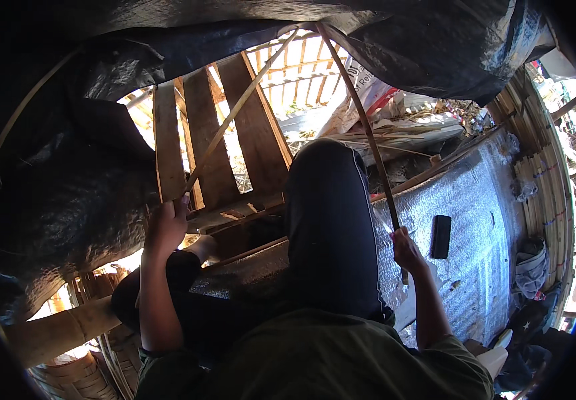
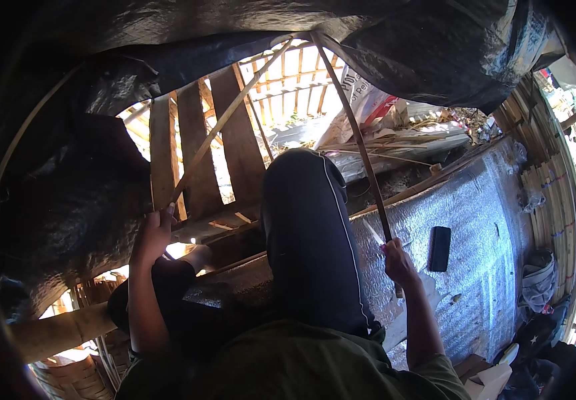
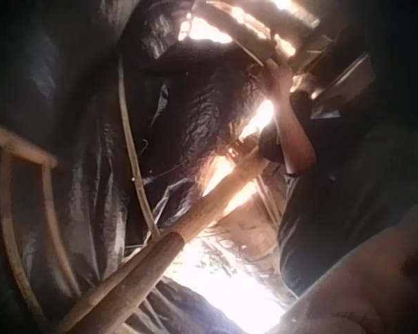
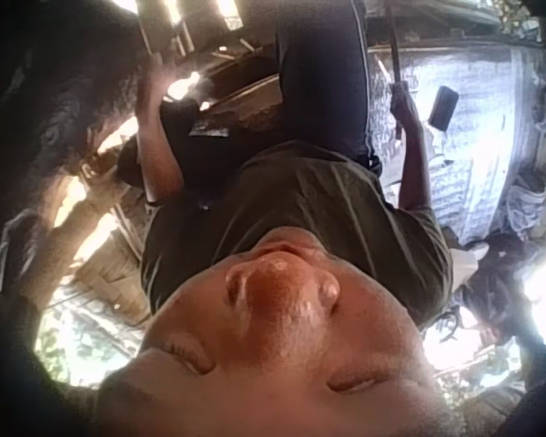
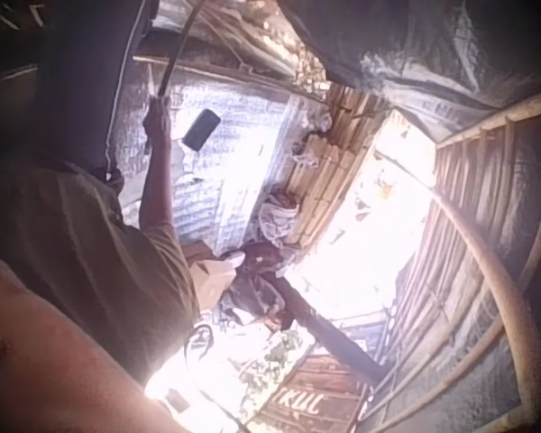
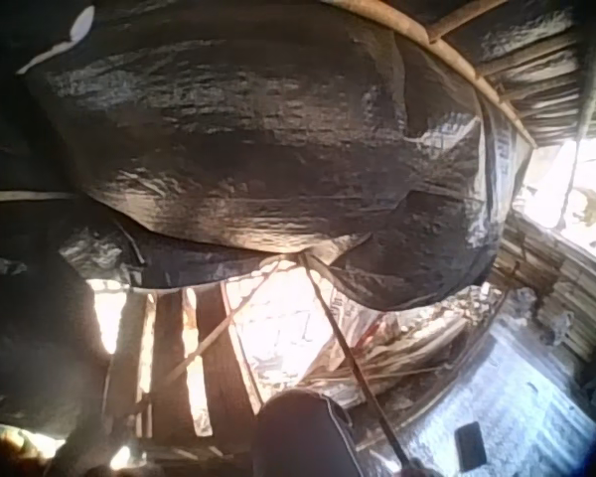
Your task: The person shaves and whittles a bamboo strip using a small knife.
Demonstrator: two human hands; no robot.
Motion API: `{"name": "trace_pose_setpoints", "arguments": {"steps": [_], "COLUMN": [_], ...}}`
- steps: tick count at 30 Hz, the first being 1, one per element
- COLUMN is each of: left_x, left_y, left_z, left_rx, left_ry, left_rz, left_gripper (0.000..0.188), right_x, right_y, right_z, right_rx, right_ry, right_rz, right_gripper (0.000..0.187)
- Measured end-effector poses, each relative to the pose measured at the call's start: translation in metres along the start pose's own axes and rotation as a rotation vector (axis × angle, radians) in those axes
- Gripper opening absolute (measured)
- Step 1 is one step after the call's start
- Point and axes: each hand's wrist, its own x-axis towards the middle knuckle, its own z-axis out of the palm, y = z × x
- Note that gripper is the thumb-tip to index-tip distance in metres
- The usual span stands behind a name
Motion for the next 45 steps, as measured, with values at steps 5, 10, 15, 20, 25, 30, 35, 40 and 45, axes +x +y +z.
{"name": "trace_pose_setpoints", "arguments": {"steps": [5,10,15,20,25,30,35,40,45], "left_x": [0.001,-0.005,-0.01,-0.004,-0.004,-0.011,-0.009,-0.009,-0.015], "left_y": [0.0,-0.005,0.008,-0.015,-0.017,-0.013,-0.011,0.005,0.019], "left_z": [-0.009,-0.003,-0.01,-0.004,0.002,0.0,0.013,0.011,0.007], "left_rx": [0.007,0.0,0.03,-0.042,-0.069,0.054,0.078,0.025,0.048], "left_ry": [-0.109,-0.064,-0.113,-0.128,-0.114,-0.095,-0.042,-0.089,-0.055], "left_rz": [-0.068,-0.004,-0.033,0.001,0.074,0.054,0.066,0.003,-0.05], "left_gripper": [0.04,0.042,0.041,0.04,0.039,0.035,0.035,0.049,0.055], "right_x": [0.009,0.016,0.019,0.011,-0.025,-0.035,-0.057,-0.044,-0.036], "right_y": [-0.003,-0.009,0.003,-0.001,0.021,-0.001,-0.02,-0.037,-0.053], "right_z": [0.024,0.026,0.037,0.046,0.074,0.062,0.037,0.024,0.024], "right_rx": [-0.097,-0.074,-0.048,-0.16,-0.273,-0.108,0.084,0.029,0.095], "right_ry": [0.046,0.09,0.149,0.44,0.358,0.358,0.35,0.352,0.354], "right_rz": [0.009,0.031,0.06,0.196,0.146,0.161,0.105,0.09,0.126], "right_gripper": [0.015,0.016,0.014,0.018,0.025,0.014,0.014,0.046,0.038]}}
